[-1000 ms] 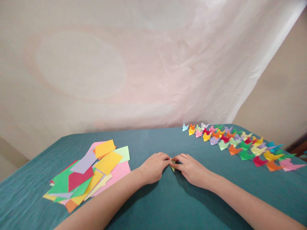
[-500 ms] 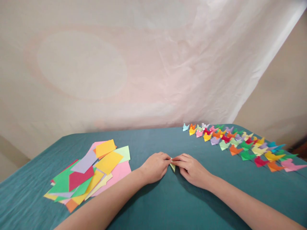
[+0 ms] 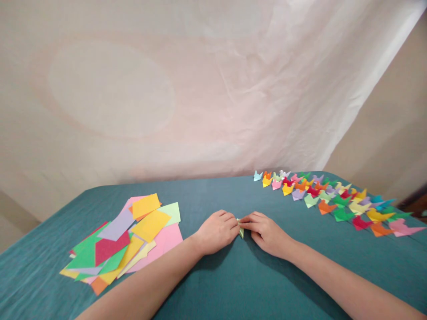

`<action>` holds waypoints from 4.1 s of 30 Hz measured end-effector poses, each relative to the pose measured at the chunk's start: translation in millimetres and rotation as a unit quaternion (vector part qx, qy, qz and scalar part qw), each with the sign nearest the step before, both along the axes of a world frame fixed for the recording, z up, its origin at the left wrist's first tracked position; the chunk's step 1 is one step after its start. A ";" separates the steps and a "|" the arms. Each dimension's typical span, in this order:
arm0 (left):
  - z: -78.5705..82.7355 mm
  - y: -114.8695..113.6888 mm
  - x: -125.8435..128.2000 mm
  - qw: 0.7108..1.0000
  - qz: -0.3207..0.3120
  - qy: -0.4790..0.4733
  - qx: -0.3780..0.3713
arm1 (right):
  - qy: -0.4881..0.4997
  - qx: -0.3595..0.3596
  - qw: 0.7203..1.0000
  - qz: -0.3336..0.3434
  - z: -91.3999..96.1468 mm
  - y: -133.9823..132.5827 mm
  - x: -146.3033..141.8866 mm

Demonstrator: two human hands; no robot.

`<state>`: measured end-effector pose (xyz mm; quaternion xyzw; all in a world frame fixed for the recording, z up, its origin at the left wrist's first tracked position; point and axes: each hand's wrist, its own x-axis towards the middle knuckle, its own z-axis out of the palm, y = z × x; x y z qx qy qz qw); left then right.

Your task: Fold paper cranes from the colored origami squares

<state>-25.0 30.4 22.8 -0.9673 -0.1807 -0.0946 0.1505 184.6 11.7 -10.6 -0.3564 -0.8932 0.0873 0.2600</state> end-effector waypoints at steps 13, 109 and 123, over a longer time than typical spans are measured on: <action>-6.4 2.9 4.8 0.998 -0.053 -0.013 0.012 | -0.004 -0.004 1.000 0.005 -1.4 1.8 1.4; -23.7 24.2 1.4 0.926 0.118 -0.255 -0.252 | 0.140 -0.121 0.977 -0.105 -0.5 18.6 -7.6; -16.2 12.9 2.6 0.957 0.113 -0.218 -0.158 | 0.092 -0.066 0.980 -0.166 -7.2 19.8 -11.7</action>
